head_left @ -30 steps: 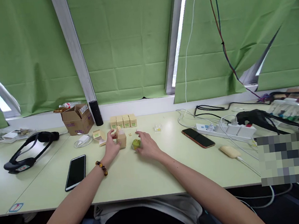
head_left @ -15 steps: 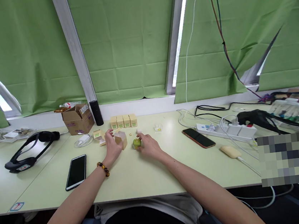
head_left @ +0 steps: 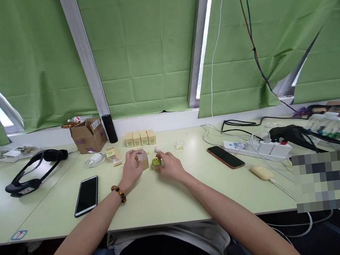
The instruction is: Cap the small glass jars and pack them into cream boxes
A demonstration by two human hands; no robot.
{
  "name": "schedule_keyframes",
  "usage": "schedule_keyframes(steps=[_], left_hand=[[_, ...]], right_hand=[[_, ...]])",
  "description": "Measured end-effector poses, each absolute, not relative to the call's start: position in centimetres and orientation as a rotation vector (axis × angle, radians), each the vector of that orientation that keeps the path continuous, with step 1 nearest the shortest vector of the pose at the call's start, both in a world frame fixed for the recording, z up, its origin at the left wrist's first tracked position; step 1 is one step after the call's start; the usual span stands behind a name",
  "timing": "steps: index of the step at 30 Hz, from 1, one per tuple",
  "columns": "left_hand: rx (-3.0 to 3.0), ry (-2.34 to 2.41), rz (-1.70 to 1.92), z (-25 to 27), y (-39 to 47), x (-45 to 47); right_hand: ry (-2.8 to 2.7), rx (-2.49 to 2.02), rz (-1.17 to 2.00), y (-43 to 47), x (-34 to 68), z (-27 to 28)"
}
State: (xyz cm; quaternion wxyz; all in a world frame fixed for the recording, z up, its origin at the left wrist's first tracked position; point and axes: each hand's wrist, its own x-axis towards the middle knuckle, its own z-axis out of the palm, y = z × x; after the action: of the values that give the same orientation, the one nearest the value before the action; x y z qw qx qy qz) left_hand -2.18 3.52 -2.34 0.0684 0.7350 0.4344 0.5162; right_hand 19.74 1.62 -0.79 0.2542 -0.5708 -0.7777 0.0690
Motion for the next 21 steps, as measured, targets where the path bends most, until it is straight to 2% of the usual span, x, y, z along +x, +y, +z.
schedule_keyframes(steps=[9, 16, 21], left_hand=[[1.992, 1.264, 1.623, -2.4, 4.4, -2.1], [1.963, 1.085, 1.533, -2.2, 3.5, -1.7], [1.983, 0.978, 1.414, -1.2, 2.1, -1.1]], right_hand=[[-2.033, -1.489, 0.239, 1.9, 20.2, -0.9], [-1.619, -0.991, 0.365, 1.5, 20.6, 0.6], [-1.581, -0.705, 0.545, 0.3, 19.5, 0.9]])
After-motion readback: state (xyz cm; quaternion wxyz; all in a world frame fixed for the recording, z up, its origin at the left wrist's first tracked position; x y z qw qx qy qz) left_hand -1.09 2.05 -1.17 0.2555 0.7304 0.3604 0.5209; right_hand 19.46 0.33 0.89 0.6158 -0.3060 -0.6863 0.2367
